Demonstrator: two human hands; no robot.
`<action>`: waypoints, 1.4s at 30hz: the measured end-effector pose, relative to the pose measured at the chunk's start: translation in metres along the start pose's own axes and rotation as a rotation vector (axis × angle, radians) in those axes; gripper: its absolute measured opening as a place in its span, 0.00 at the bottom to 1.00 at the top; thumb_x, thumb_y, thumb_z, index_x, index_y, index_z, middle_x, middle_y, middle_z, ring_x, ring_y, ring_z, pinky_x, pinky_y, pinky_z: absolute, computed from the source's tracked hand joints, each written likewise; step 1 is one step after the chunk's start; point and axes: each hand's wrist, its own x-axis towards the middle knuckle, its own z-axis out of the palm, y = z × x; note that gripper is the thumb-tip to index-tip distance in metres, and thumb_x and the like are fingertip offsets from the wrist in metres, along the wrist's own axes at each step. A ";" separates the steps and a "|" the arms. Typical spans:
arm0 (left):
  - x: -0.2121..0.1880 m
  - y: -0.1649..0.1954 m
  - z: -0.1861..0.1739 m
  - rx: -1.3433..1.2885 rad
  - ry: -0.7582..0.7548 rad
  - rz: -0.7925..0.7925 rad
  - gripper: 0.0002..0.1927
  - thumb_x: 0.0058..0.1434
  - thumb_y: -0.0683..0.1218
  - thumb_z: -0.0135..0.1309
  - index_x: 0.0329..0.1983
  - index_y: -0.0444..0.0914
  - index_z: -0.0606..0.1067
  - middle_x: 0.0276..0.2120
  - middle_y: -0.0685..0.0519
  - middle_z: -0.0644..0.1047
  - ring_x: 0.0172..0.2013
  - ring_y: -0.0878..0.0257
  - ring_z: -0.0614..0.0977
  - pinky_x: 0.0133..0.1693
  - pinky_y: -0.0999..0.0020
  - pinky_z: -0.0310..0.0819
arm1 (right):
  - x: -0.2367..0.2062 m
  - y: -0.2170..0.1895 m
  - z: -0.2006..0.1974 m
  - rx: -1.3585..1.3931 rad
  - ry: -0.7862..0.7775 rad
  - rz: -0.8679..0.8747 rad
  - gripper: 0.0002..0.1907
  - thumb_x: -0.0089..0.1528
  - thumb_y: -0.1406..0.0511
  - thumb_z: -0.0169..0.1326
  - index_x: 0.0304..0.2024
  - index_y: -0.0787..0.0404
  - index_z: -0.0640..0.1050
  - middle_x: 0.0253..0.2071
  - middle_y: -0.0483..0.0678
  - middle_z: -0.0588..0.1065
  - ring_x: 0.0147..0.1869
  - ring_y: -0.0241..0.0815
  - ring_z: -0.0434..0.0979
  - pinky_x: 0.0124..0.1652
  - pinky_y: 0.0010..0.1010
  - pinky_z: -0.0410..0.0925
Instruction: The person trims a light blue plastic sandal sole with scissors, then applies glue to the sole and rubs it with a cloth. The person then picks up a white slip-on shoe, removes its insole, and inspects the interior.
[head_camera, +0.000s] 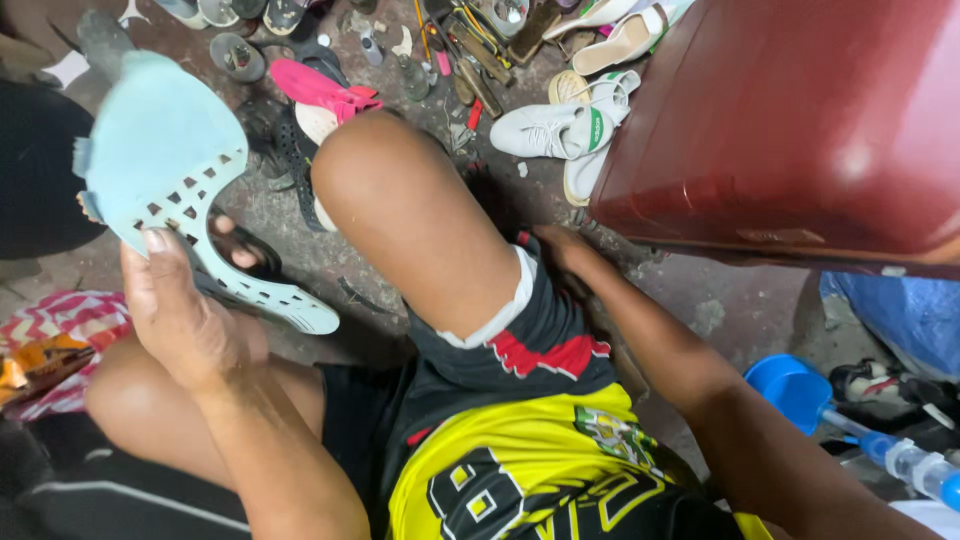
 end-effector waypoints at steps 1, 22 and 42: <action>0.017 -0.008 -0.002 0.042 -0.014 -0.011 0.16 0.83 0.48 0.46 0.67 0.35 0.67 0.45 0.48 0.77 0.39 0.65 0.78 0.39 0.71 0.75 | 0.018 -0.004 -0.007 -0.025 -0.058 0.128 0.21 0.61 0.59 0.51 0.54 0.59 0.78 0.52 0.62 0.77 0.56 0.62 0.78 0.50 0.46 0.70; 0.286 -0.281 -0.064 -0.014 -0.024 -0.373 0.16 0.70 0.33 0.43 0.60 0.34 0.71 0.53 0.51 0.78 0.53 0.64 0.80 0.58 0.67 0.74 | 0.240 0.048 0.001 -0.003 0.027 0.361 0.20 0.61 0.56 0.55 0.49 0.63 0.78 0.45 0.63 0.77 0.49 0.64 0.77 0.47 0.49 0.68; 0.377 -0.432 -0.138 0.627 0.023 -0.379 0.12 0.68 0.34 0.56 0.54 0.35 0.75 0.40 0.56 0.80 0.38 0.71 0.78 0.43 0.74 0.73 | 0.400 0.075 0.029 -0.188 0.257 0.293 0.20 0.66 0.61 0.59 0.59 0.58 0.73 0.49 0.54 0.78 0.52 0.57 0.80 0.51 0.45 0.72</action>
